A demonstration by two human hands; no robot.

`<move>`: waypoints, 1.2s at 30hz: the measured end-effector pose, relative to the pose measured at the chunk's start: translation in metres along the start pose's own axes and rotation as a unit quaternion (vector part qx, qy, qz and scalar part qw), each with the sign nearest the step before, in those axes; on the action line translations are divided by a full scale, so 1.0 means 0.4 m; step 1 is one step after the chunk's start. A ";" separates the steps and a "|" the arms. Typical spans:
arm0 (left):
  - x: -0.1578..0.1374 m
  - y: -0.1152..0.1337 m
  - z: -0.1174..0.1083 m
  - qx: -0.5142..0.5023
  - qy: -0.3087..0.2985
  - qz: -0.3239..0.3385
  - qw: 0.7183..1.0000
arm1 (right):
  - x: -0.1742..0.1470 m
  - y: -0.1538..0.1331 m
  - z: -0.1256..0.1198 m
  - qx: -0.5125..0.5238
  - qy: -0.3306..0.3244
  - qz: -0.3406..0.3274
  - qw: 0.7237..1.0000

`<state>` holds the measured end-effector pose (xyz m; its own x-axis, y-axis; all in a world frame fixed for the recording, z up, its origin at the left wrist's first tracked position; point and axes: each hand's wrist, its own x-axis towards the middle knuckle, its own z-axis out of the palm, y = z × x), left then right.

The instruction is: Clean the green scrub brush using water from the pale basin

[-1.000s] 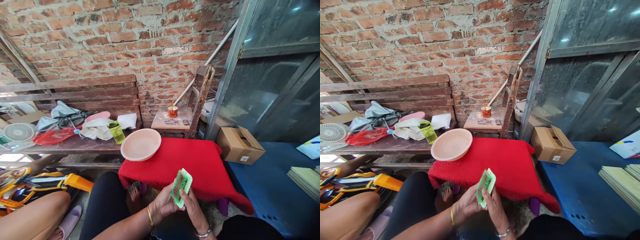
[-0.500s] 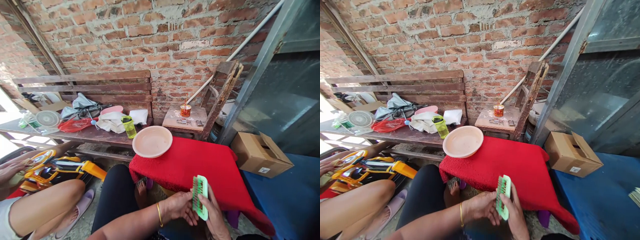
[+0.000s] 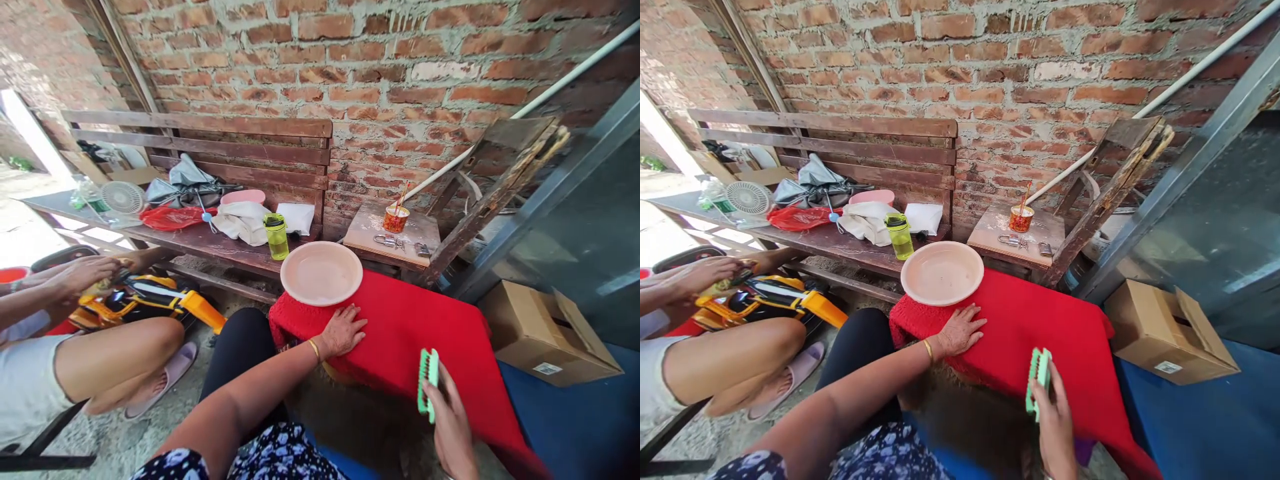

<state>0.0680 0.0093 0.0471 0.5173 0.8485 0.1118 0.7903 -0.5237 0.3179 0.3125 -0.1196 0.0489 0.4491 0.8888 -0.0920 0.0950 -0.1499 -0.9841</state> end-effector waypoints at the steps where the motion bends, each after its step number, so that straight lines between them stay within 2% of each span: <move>1: 0.003 -0.007 0.011 0.006 -0.003 0.002 1.000 | 0.000 0.006 0.010 -0.076 -0.010 -0.042 0.996; 3: 0.006 -0.013 0.029 0.011 -0.004 -0.002 1.000 | -0.006 0.015 0.042 -0.215 -0.032 -0.133 0.967; 6: 0.006 -0.012 0.041 0.011 0.003 0.000 1.000 | -0.026 0.019 0.109 -0.341 -0.062 -0.238 0.907; 8: 0.005 -0.011 0.042 0.009 0.005 0.001 1.000 | -0.035 0.016 0.142 -0.387 -0.078 -0.273 0.877; 10: 0.004 -0.011 0.040 0.009 0.004 -0.002 1.000 | -0.032 0.012 0.139 -0.417 -0.086 -0.285 0.859; 12: 0.003 -0.012 0.039 0.011 0.003 -0.003 1.000 | -0.016 0.016 0.083 -0.436 -0.077 -0.279 0.852; 14: 0.004 -0.013 0.039 0.010 0.004 0.000 1.000 | 0.007 0.030 -0.020 -0.456 -0.028 -0.246 0.855; 17: 0.007 -0.014 0.039 0.005 0.006 0.000 1.000 | 0.036 0.054 -0.188 -0.481 0.129 -0.155 0.853; 19: 0.009 -0.014 0.039 0.003 0.007 -0.001 1.000 | 0.039 0.059 -0.241 -0.483 0.213 -0.121 0.840; 21: 0.010 -0.014 0.038 0.005 0.011 0.000 1.000 | 0.024 0.051 -0.214 -0.479 0.215 -0.151 0.838; 24: 0.011 -0.015 0.036 0.015 0.017 0.005 1.000 | -0.019 0.027 -0.066 -0.470 0.094 -0.237 0.845; 26: 0.011 -0.017 0.036 0.024 0.013 0.004 1.000 | -0.041 0.012 0.033 -0.478 0.012 -0.256 0.840; 28: 0.012 -0.019 0.037 0.032 0.007 0.005 0.999 | -0.045 0.005 0.070 -0.503 -0.031 -0.244 0.829; 29: 0.013 -0.020 0.038 0.035 0.005 0.006 0.999 | -0.040 0.006 0.058 -0.519 -0.035 -0.227 0.823; 31: 0.014 -0.022 0.040 0.038 0.007 0.010 0.999 | -0.016 0.022 -0.020 -0.552 -0.003 -0.176 0.815; 34: 0.015 -0.023 0.043 0.039 0.012 0.013 0.999 | 0.026 0.064 -0.188 -0.576 0.136 -0.073 0.803; 36: 0.016 -0.022 0.044 0.040 0.013 0.014 0.999 | 0.044 0.087 -0.256 -0.564 0.207 -0.029 0.799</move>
<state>0.0699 0.0181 0.0285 0.5314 0.8346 0.1452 0.7997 -0.5508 0.2391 0.4148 -0.1534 0.0283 0.6479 0.7241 0.2364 0.7617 -0.6158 -0.2014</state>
